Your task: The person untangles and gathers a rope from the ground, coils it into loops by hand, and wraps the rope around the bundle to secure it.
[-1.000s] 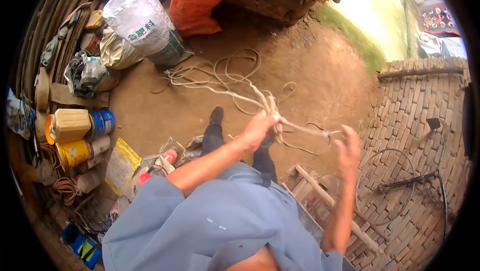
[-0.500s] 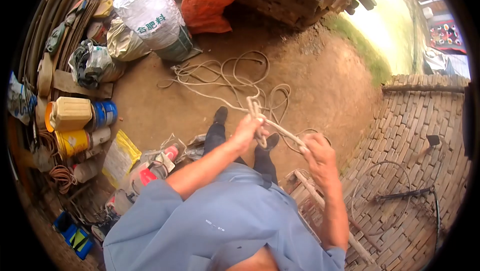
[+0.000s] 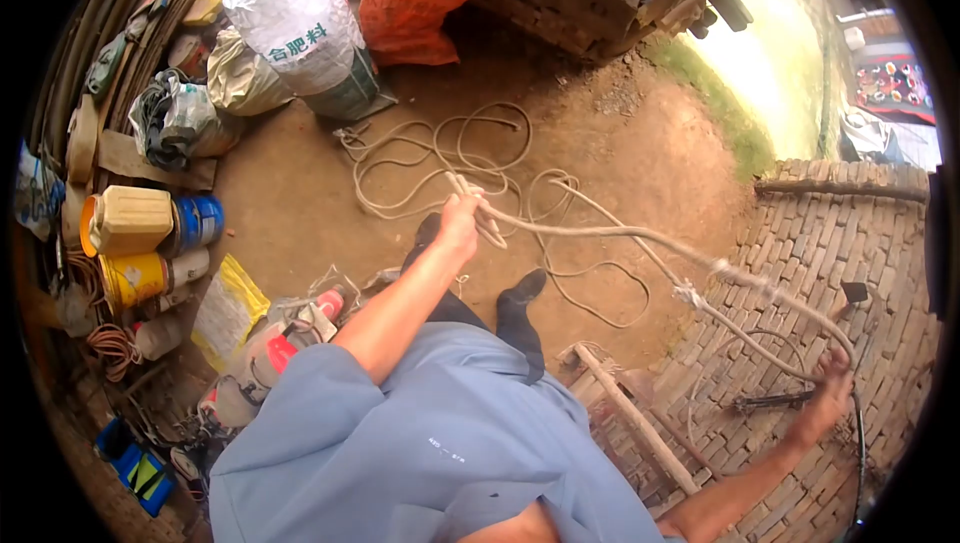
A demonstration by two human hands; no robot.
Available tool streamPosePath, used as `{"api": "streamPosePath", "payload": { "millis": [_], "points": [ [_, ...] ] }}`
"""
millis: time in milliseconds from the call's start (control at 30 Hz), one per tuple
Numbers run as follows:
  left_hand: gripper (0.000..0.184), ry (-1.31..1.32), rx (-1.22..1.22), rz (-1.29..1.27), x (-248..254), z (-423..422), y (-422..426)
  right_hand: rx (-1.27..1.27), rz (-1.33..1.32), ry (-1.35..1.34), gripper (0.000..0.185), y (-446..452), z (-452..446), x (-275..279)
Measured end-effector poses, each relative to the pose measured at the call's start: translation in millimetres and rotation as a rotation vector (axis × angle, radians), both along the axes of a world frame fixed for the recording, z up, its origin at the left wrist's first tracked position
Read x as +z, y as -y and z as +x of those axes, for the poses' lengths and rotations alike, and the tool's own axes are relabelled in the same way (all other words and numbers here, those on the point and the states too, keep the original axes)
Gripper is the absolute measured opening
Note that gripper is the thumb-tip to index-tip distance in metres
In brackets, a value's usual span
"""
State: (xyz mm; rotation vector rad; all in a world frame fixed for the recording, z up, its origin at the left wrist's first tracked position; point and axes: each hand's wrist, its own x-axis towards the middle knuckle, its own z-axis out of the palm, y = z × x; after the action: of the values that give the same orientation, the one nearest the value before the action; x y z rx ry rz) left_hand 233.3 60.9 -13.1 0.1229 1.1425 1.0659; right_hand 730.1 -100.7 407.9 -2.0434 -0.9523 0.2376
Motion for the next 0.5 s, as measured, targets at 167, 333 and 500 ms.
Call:
{"api": "streamPosePath", "payload": {
  "millis": [167,333,500],
  "points": [
    [0.014,0.029,-0.282,0.036,82.2,53.2,37.5,0.218,-0.182,0.241,0.041,-55.2,-110.8,-117.7],
    [0.014,0.151,-0.418,0.06,148.7,82.8,64.2,0.84,-0.291,0.042,0.04,-82.1,-237.4,-190.3],
    [0.015,0.096,-0.5,0.198,148.8,74.9,70.1,0.893,-0.354,-0.172,0.043,-75.4,-254.4,-217.0]
  ]
}}
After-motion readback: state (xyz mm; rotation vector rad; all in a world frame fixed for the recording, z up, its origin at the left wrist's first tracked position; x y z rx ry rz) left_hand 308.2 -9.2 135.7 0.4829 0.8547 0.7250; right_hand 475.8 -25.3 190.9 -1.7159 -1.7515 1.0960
